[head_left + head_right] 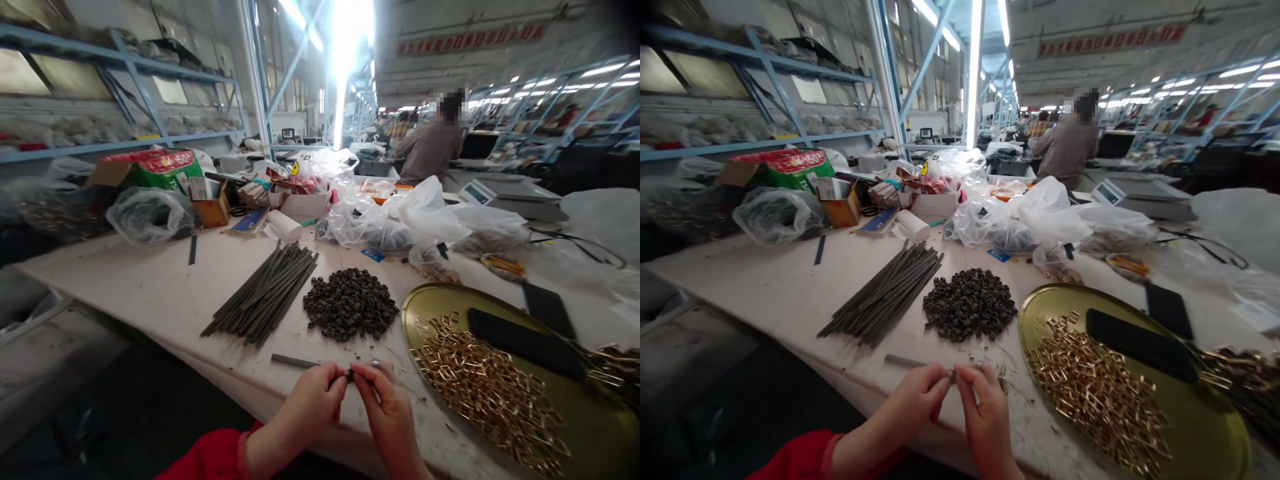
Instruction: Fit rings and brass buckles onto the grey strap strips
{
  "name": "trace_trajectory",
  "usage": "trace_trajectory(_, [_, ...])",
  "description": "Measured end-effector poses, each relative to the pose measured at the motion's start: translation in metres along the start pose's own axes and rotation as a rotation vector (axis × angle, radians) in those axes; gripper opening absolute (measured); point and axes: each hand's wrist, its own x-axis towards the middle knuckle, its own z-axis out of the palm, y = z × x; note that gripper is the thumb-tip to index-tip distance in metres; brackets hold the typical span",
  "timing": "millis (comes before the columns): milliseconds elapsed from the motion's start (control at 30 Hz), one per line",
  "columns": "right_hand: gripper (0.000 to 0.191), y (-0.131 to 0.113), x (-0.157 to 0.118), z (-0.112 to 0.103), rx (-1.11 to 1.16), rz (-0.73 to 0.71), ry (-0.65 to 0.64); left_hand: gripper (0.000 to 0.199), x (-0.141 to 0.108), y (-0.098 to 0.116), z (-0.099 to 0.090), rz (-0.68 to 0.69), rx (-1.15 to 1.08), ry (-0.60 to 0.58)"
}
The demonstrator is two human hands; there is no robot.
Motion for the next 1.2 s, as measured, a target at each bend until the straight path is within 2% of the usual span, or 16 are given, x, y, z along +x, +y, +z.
trace_trajectory(133, [0.026,0.009,0.014,-0.005,0.239,0.281,-0.064,0.022,0.011,0.01,0.006,-0.02,0.004,-0.033])
trace_trajectory(200, [0.026,0.013,0.018,-0.01,0.345,0.363,-0.129,0.03,0.015,0.017,0.011,-0.015,0.004,-0.057])
trace_trajectory(267, [0.025,0.014,0.019,-0.016,0.361,0.367,-0.155,0.042,0.018,0.024,0.016,-0.029,0.011,-0.074])
trace_trajectory(467, [0.033,0.004,0.007,-0.038,0.15,0.295,-0.085,0.057,0.018,0.031,0.027,-0.021,0.025,-0.085])
trace_trajectory(533, [0.037,-0.002,0.004,-0.043,0.193,0.292,-0.097,0.058,0.013,0.03,0.029,0.02,0.045,-0.093])
trace_trajectory(600, [0.036,-0.007,0.002,-0.044,0.31,0.362,-0.089,0.059,0.007,0.03,0.029,0.066,0.067,-0.122])
trace_trajectory(700, [0.038,-0.009,-0.005,-0.041,0.567,0.527,-0.094,0.06,-0.006,0.031,0.026,0.128,0.077,-0.211])
trace_trajectory(767, [0.045,-0.01,-0.015,-0.035,0.733,0.606,-0.18,0.061,-0.015,0.03,0.022,0.156,0.074,-0.278])
trace_trajectory(867, [0.04,-0.015,-0.032,-0.023,0.869,0.623,-0.295,0.059,-0.024,0.024,0.012,0.191,0.05,-0.319])
trace_trajectory(1033, [0.033,-0.031,-0.051,0.001,0.826,0.549,-0.25,0.059,-0.035,-0.001,-0.002,0.157,-0.005,-0.244])
trace_trajectory(1200, [0.029,-0.041,-0.059,0.016,0.789,0.599,-0.178,0.061,-0.048,-0.022,-0.011,0.074,-0.076,-0.146])
